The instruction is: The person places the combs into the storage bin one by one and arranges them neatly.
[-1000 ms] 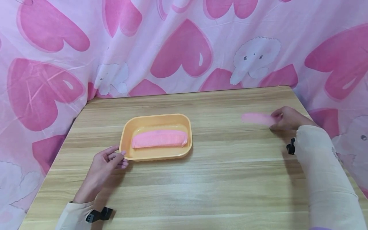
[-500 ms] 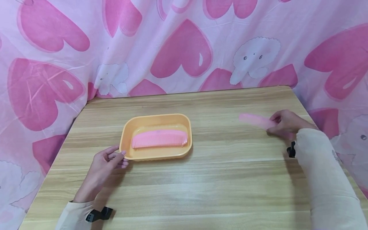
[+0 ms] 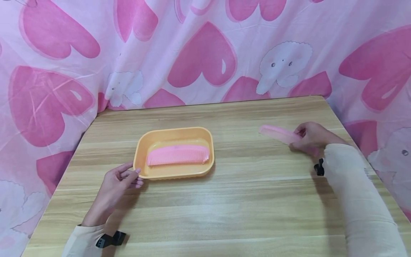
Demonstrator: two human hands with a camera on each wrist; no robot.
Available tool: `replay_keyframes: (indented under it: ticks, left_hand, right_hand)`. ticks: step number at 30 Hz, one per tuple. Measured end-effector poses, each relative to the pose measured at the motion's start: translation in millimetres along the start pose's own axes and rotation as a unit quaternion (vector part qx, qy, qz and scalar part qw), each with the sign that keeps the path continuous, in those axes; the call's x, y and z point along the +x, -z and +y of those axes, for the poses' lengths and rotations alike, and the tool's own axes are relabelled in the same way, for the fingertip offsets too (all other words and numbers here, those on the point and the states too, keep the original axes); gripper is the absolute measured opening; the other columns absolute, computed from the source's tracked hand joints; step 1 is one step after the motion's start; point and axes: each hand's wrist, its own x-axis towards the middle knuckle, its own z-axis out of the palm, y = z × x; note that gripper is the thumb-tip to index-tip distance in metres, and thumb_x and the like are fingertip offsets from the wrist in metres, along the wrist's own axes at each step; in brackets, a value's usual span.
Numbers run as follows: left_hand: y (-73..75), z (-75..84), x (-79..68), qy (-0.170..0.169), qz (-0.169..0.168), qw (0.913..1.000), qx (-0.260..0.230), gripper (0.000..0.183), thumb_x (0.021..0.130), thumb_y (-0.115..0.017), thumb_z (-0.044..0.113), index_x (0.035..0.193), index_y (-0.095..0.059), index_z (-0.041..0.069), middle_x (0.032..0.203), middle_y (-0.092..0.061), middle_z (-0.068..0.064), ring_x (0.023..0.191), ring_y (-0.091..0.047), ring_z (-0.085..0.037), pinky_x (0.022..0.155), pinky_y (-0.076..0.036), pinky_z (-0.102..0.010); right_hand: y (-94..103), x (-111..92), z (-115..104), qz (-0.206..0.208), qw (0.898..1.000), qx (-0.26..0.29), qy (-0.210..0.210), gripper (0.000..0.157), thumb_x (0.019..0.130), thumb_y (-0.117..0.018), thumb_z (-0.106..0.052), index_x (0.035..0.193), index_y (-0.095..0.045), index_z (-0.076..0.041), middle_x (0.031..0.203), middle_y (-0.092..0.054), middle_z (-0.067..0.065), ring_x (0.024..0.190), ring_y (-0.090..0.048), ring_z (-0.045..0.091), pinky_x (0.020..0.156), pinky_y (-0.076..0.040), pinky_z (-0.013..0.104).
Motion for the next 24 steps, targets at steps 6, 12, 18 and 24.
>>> replay_keyframes:
  ticks: [6, 12, 18, 24]
  left_hand:
    - [-0.2, -0.3, -0.4, -0.002, -0.001, 1.0, -0.005, 0.053, 0.103, -0.061, 0.012, 0.149, -0.041, -0.004, 0.102, -0.072, -0.016, 0.082, -0.071, -0.017, 0.077, -0.064, -0.029]
    - [0.1, -0.5, -0.2, 0.0, -0.001, 1.0, -0.003, 0.054, 0.103, -0.061, 0.013, 0.15, -0.041, -0.004, 0.102, -0.072, -0.015, 0.082, -0.071, -0.017, 0.078, -0.064, -0.029]
    - [0.5, -0.9, -0.6, 0.003, -0.003, 1.0, 0.002, 0.055, 0.103, -0.061, 0.015, 0.15, -0.04, -0.004, 0.104, -0.072, -0.015, 0.081, -0.071, -0.016, 0.077, -0.064, -0.028]
    - [0.4, -0.7, -0.3, 0.007, -0.001, 1.0, 0.004, 0.055, 0.103, -0.062, 0.016, 0.15, -0.041, -0.003, 0.104, -0.072, -0.015, 0.081, -0.071, -0.016, 0.077, -0.064, -0.028]
  right_hand:
    - [2.6, 5.8, -19.3, 0.001, 1.0, -0.004, 0.021, 0.047, 0.075, -0.09, -0.027, 0.102, -0.068, 0.005, 0.089, -0.067, 0.008, 0.079, -0.058, 0.019, 0.064, -0.05, 0.023]
    - [7.3, 12.5, -46.1, -0.007, 0.999, -0.018, 0.042, 0.045, 0.075, -0.089, -0.023, 0.101, -0.068, 0.007, 0.09, -0.068, 0.008, 0.081, -0.059, 0.022, 0.066, -0.052, 0.027]
    - [8.2, 16.5, -72.2, 0.0, 0.997, -0.024, 0.077, 0.042, 0.074, -0.09, -0.021, 0.099, -0.069, 0.005, 0.089, -0.067, 0.008, 0.08, -0.059, 0.022, 0.065, -0.053, 0.027]
    - [7.6, 18.6, -98.9, 0.009, 0.994, -0.012, 0.111, 0.035, 0.071, -0.09, -0.018, 0.093, -0.07, 0.0, 0.086, -0.067, 0.006, 0.079, -0.059, 0.021, 0.064, -0.052, 0.025]
